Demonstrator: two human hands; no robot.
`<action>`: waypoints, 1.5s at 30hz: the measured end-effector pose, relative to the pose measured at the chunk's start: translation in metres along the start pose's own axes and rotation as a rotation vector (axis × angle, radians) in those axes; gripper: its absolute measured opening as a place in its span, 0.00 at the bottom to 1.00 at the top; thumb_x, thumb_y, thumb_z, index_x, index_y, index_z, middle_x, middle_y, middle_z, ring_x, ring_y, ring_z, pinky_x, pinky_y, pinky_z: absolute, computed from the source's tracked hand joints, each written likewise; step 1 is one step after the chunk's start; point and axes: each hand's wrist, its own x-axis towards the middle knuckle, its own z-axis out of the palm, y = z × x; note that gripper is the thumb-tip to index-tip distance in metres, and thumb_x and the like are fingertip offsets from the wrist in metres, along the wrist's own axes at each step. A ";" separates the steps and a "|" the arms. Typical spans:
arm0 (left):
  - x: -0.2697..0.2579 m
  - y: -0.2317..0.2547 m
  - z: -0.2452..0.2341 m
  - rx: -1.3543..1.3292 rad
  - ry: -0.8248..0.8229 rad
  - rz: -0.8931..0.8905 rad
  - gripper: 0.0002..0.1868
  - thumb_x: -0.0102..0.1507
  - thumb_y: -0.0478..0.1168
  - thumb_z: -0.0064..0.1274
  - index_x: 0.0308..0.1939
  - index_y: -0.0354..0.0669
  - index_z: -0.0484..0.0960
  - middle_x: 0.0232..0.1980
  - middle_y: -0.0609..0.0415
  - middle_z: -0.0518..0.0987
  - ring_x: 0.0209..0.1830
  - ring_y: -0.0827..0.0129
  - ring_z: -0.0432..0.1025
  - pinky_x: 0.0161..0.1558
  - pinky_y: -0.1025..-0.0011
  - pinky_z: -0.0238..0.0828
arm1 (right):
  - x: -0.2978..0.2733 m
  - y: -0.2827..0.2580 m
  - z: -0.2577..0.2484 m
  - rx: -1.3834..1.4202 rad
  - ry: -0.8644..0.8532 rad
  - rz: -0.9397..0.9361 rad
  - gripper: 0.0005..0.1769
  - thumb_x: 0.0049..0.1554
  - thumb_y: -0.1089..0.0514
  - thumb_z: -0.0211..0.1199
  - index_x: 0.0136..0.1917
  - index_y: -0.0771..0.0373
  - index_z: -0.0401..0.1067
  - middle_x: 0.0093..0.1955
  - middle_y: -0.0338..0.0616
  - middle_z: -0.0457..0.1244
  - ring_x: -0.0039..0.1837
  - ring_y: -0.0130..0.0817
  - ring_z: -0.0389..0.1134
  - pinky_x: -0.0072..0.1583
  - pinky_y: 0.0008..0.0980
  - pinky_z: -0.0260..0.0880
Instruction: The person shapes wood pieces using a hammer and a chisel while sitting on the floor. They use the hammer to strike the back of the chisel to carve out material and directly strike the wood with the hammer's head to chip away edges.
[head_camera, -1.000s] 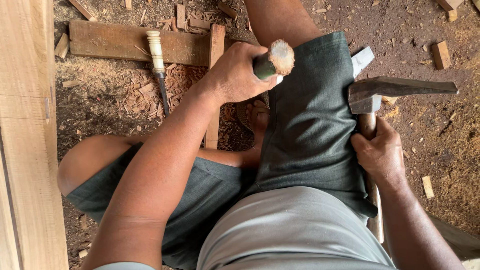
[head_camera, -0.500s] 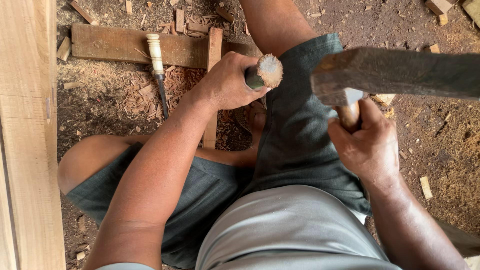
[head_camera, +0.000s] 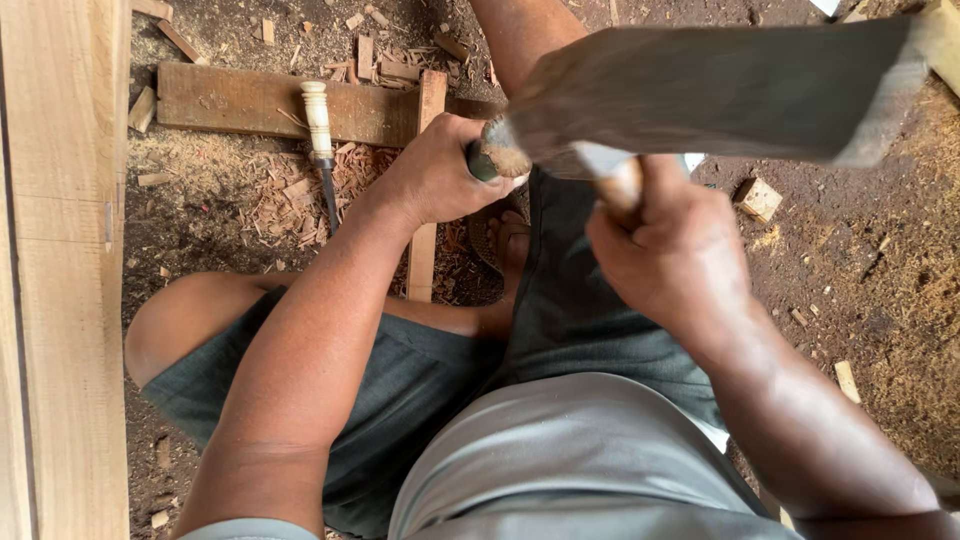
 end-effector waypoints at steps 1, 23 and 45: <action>0.000 -0.003 0.001 0.017 -0.028 0.002 0.05 0.62 0.42 0.65 0.38 0.49 0.85 0.34 0.59 0.85 0.37 0.70 0.82 0.48 0.64 0.79 | 0.005 0.000 0.005 -0.033 -0.074 -0.005 0.16 0.57 0.61 0.65 0.56 0.66 0.66 0.36 0.59 0.67 0.39 0.60 0.71 0.40 0.51 0.70; -0.019 -0.017 -0.011 0.039 -0.050 -0.132 0.10 0.61 0.47 0.64 0.32 0.47 0.82 0.32 0.57 0.83 0.34 0.66 0.79 0.45 0.66 0.80 | 0.019 -0.028 -0.043 0.244 -0.025 -0.109 0.14 0.56 0.64 0.62 0.53 0.70 0.64 0.36 0.47 0.66 0.37 0.38 0.72 0.38 0.37 0.73; -0.023 0.025 -0.059 -0.590 0.296 0.539 0.10 0.63 0.28 0.56 0.40 0.47 0.72 0.38 0.59 0.78 0.33 0.74 0.71 0.37 0.75 0.72 | -0.093 0.131 0.017 0.054 -0.117 0.633 0.20 0.52 0.56 0.66 0.56 0.66 0.72 0.43 0.59 0.69 0.46 0.52 0.73 0.50 0.49 0.72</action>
